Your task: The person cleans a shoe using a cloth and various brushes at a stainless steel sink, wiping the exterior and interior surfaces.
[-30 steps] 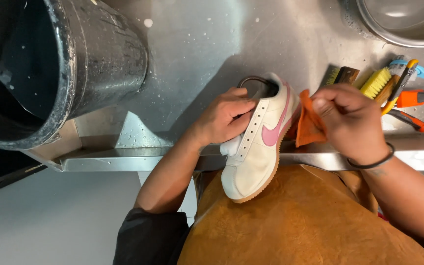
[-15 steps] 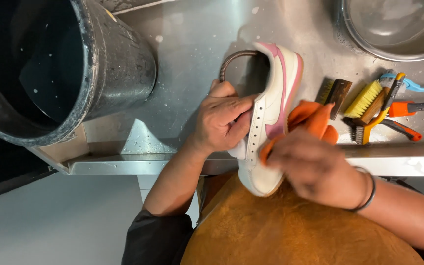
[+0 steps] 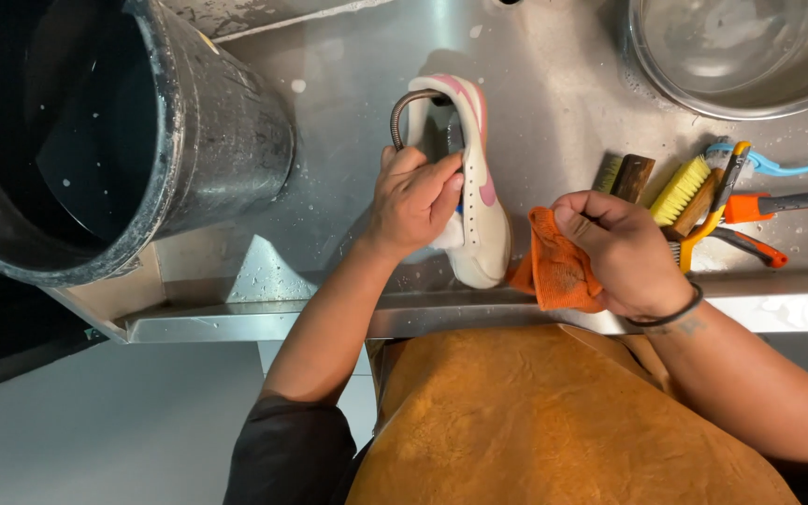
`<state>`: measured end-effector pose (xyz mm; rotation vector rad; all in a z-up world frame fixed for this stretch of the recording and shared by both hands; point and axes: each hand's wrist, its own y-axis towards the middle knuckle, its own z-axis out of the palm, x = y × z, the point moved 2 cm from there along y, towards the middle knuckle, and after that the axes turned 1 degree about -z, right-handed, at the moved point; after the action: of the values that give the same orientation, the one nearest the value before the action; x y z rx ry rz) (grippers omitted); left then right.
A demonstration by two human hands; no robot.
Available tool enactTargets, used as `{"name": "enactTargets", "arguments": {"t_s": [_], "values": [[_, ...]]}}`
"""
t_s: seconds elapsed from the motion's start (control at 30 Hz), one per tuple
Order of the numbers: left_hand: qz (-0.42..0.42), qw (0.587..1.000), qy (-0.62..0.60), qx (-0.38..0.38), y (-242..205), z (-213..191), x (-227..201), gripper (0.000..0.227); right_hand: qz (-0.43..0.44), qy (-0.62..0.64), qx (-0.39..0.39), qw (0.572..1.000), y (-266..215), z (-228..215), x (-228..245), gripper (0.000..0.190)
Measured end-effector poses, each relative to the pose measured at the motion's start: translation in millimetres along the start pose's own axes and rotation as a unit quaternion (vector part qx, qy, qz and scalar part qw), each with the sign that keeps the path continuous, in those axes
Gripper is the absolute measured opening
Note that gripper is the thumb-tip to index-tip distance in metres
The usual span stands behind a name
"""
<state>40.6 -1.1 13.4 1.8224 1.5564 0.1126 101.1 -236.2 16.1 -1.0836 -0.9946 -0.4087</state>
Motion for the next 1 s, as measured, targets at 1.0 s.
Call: {"name": "enactTargets", "arguments": {"t_s": [1.0], "values": [[-0.292, 0.911, -0.034, 0.289, -64.1, 22.8, 37.1, 0.052, -0.507, -0.374, 0.146, 0.763, 38.1, 72.9, -28.1, 0.013]]}}
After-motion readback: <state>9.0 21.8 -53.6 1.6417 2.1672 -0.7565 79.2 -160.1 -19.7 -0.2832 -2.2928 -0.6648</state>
